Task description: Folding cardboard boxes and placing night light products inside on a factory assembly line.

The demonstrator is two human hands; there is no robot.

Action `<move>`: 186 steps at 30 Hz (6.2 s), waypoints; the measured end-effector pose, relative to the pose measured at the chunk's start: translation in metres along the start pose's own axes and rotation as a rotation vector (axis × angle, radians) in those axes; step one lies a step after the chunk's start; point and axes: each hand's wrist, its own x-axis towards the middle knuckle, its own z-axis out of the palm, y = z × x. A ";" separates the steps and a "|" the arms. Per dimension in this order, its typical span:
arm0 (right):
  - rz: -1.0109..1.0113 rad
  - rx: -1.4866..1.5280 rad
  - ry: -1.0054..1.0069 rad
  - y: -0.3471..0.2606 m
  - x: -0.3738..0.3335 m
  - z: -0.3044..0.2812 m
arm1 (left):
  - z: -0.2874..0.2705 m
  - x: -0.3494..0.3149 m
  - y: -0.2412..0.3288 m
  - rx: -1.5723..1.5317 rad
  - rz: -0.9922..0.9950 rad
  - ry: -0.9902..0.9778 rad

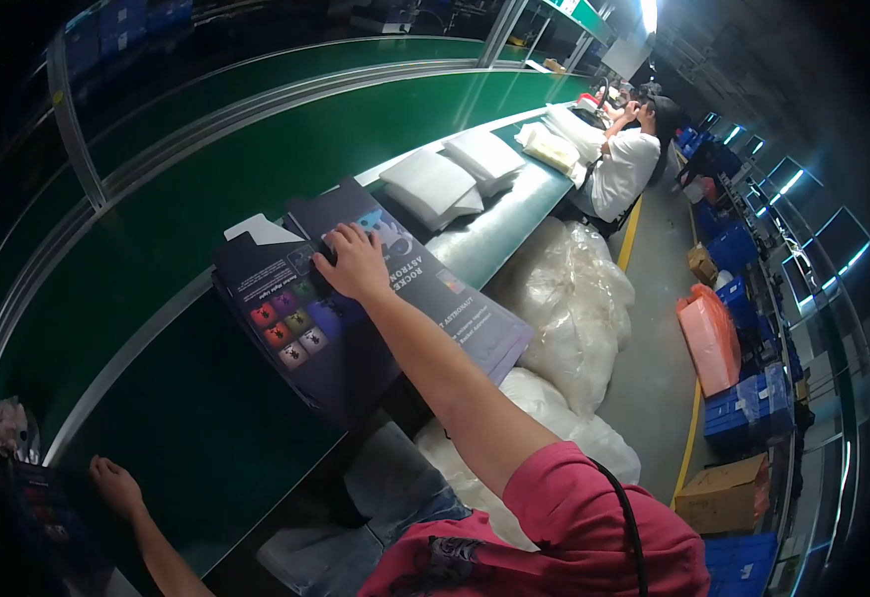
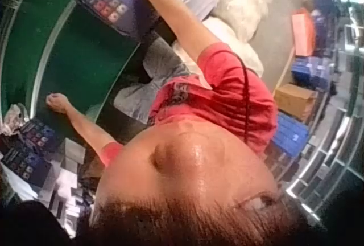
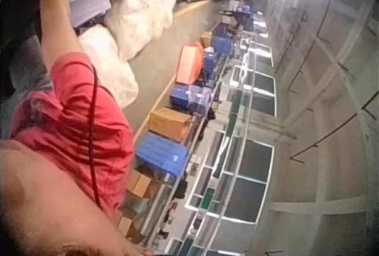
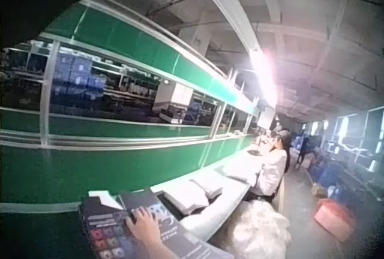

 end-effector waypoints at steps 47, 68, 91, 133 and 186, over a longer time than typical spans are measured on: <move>0.004 0.002 -0.070 -0.002 0.002 -0.006 | 0.000 -0.001 -0.004 -0.037 0.006 0.011; 0.013 -0.001 -0.063 -0.002 0.000 -0.005 | -0.002 -0.001 -0.004 0.017 0.024 0.006; 0.018 0.004 -0.064 -0.004 0.000 -0.006 | 0.015 0.011 -0.019 0.075 0.060 0.041; 0.024 0.002 -0.074 -0.005 0.000 -0.007 | 0.017 0.012 -0.021 0.048 0.063 0.085; 0.011 0.003 -0.057 -0.003 -0.001 -0.004 | 0.006 0.002 -0.008 -0.044 0.019 0.069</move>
